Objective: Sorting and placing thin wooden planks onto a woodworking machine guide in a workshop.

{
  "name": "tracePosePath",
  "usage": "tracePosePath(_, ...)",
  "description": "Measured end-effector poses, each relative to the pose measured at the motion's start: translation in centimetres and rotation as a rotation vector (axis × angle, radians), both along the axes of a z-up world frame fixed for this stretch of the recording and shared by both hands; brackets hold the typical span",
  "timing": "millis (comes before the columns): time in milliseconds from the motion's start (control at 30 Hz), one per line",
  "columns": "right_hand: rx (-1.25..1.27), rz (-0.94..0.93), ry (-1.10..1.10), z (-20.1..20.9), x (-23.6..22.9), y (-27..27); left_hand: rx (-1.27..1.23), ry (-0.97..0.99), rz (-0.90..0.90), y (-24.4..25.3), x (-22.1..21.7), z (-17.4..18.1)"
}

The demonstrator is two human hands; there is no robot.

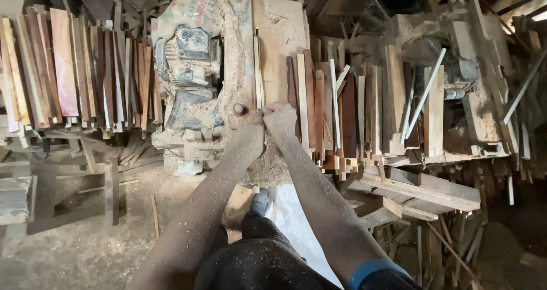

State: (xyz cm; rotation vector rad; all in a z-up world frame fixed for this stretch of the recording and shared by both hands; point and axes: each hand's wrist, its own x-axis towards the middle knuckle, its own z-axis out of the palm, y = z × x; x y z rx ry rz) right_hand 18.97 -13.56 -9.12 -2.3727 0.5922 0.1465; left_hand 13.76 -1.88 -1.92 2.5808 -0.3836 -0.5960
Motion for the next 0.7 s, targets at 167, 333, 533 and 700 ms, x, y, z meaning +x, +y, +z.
tracePosePath(167, 0.013, -0.01, -0.004, 1.9, 2.1, 0.1, 0.021, 0.045, 0.056, -0.5, 0.7, 4.3)
tracePosePath(333, 0.037, -0.06, -0.024, 4.0, 3.0, 0.5, 0.11, -0.024, 0.081, -1.1, 3.4, 1.0)
tracePosePath(533, -0.021, 0.065, 0.098, 2.9, -5.6, 0.2, 0.092, 0.071, -0.005, -0.6, -3.8, 3.2)
tracePosePath(700, 0.12, 0.175, 0.212, 5.0, -15.5, -2.0, -0.181, 0.303, 0.083, 1.5, -13.0, 6.1)
